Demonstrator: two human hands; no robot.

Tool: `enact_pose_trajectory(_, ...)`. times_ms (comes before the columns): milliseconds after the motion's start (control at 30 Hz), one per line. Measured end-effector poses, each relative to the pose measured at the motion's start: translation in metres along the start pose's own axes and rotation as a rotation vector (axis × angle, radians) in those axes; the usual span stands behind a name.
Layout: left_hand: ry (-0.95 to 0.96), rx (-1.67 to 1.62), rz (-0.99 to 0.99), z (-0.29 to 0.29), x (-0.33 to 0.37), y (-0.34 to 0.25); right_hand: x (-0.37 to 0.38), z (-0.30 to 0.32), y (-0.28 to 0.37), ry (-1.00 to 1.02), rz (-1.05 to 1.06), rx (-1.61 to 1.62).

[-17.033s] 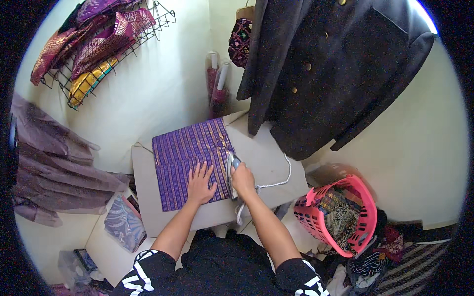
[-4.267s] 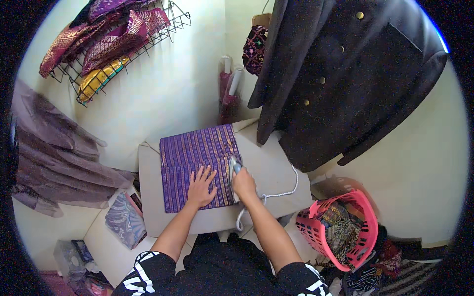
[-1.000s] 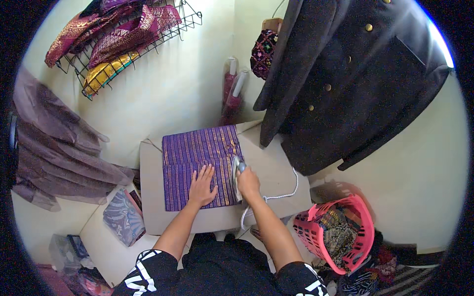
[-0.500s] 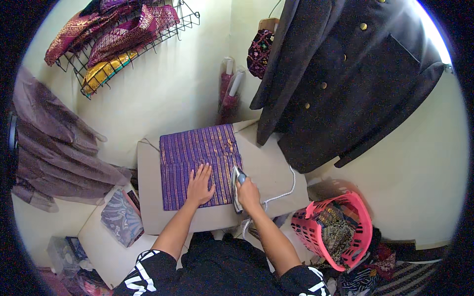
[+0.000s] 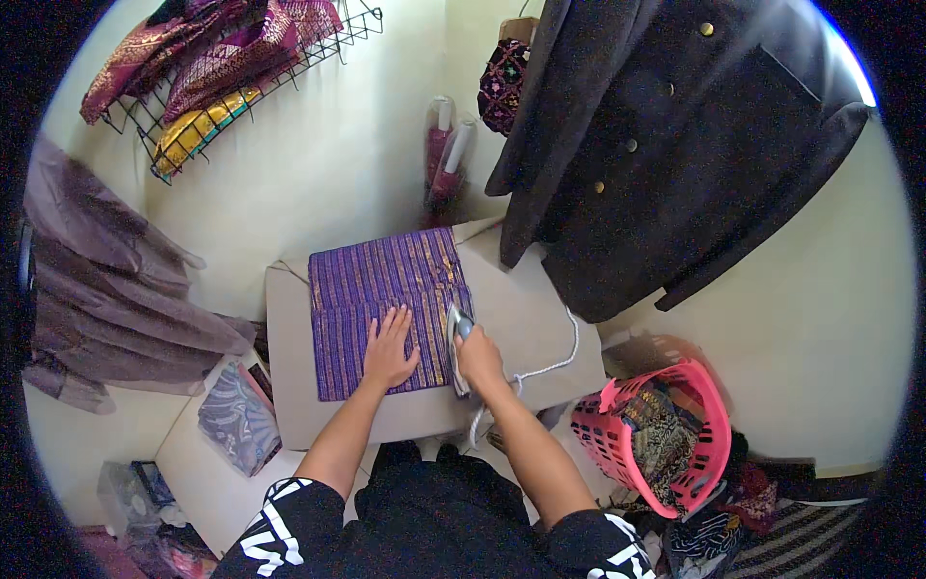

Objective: The person is ironing a purple piece of fabric or garment on a flat surface.

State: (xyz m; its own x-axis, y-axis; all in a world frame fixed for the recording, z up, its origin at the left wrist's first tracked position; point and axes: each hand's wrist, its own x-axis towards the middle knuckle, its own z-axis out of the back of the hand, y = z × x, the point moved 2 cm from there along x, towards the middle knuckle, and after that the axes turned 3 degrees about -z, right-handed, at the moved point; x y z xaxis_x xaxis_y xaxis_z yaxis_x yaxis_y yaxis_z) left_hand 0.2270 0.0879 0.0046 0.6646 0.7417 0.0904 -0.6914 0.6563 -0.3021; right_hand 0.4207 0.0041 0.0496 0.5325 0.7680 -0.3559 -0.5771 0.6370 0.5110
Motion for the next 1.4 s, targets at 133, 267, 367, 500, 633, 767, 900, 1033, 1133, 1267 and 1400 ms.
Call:
enact_pose_trajectory(133, -0.001, -0.014, 0.014, 0.001, -0.002, 0.001, -0.021, -0.003, -0.006, -0.005, 0.062, 0.021)
enact_pose_trajectory(267, -0.001, -0.022, 0.017, 0.002, -0.002, 0.001, 0.003, -0.005, 0.005, -0.066, 0.061, 0.042)
enact_pose_trajectory(367, -0.027, -0.028, 0.015, 0.000, 0.001, -0.001, 0.032, 0.000, 0.019, -0.109, 0.072, 0.018)
enact_pose_trajectory(500, -0.045, -0.058, 0.018, -0.001, 0.000, 0.002, 0.040, -0.007, 0.031, -0.090, 0.089, 0.026)
enact_pose_trajectory(633, -0.082, -0.128, 0.055, 0.004, -0.010, 0.014, 0.008, -0.025, 0.028, -0.048, 0.149, 0.086)
enact_pose_trajectory(767, -0.042, -0.081, 0.090, 0.019, -0.039, 0.037, -0.034, -0.041, 0.022, 0.054, 0.168, 0.017)
enact_pose_trajectory(900, -0.062, -0.016, 0.166, 0.033, -0.085, 0.067, -0.043, -0.052, 0.049, 0.129, 0.246, -0.017)
enact_pose_trajectory(1033, -0.014, -0.007, 0.294, 0.049, -0.115, 0.081, -0.027, -0.047, 0.096, 0.130, 0.278, 0.058)
enact_pose_trajectory(1133, -0.020, 0.031, 0.331, 0.048, -0.121, 0.088, 0.013, -0.068, 0.097, 0.040, 0.318, 0.047)
enact_pose_trajectory(1267, -0.024, 0.046, 0.367, 0.047, -0.135, 0.093, -0.004, -0.082, 0.110, 0.054, 0.358, 0.036)
enact_pose_trajectory(1400, -0.082, 0.069, 0.348, 0.043, -0.135, 0.097, -0.051, -0.093, 0.115, 0.152, 0.349, 0.053)
